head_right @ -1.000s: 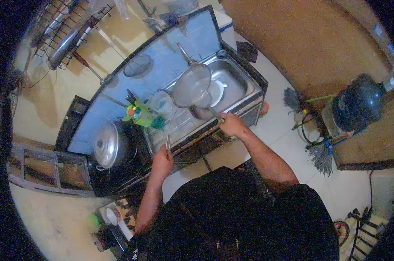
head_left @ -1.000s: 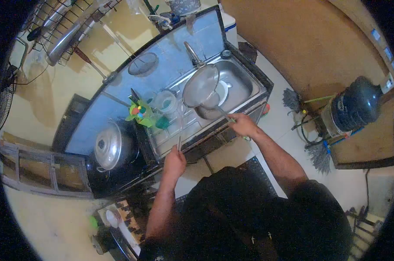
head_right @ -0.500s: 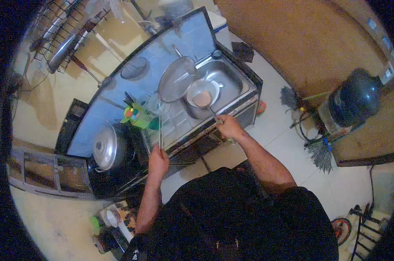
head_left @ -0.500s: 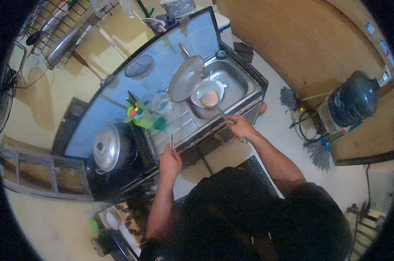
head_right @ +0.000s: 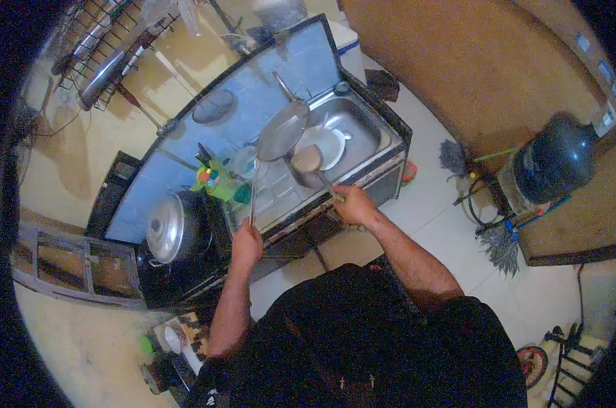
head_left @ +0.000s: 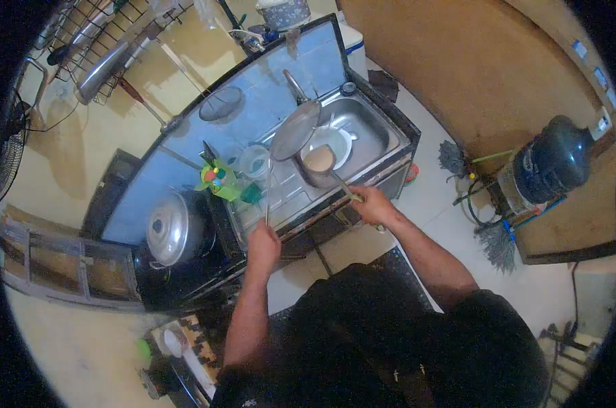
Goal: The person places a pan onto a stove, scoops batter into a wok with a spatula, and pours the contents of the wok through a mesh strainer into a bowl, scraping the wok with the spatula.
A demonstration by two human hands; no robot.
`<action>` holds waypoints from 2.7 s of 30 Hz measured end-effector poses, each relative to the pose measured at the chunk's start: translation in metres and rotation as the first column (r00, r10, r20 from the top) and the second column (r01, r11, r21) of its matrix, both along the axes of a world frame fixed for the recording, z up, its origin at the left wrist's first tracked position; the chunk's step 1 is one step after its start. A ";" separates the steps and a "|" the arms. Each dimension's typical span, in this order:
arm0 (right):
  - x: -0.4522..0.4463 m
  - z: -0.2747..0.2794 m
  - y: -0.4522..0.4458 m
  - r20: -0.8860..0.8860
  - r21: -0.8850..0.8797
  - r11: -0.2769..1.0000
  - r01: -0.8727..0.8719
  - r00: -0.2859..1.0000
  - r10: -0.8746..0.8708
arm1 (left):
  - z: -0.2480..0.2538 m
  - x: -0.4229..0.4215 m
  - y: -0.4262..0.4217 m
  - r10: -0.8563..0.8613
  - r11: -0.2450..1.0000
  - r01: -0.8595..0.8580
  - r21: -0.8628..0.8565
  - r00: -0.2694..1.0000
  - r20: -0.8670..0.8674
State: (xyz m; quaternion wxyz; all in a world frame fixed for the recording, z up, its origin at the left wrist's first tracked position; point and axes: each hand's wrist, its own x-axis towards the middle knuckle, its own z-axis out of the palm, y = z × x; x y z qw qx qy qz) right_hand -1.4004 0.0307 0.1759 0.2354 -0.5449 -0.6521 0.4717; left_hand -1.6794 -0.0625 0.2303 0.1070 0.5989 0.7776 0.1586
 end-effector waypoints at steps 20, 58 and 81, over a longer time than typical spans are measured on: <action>-0.001 0.010 -0.002 -0.052 0.061 0.998 -0.023 0.998 0.026 | -0.002 -0.011 0.003 -0.036 0.999 0.036 -0.006 0.999 -0.015; -0.007 -0.004 -0.004 -0.148 0.043 0.998 0.051 0.988 -0.044 | -0.019 0.007 -0.025 0.068 0.998 -0.067 -0.021 0.996 0.049; 0.030 -0.039 -0.008 -0.754 -0.640 0.707 -0.301 0.422 -0.503 | -0.013 0.002 -0.041 0.181 0.973 0.010 -0.232 0.593 0.784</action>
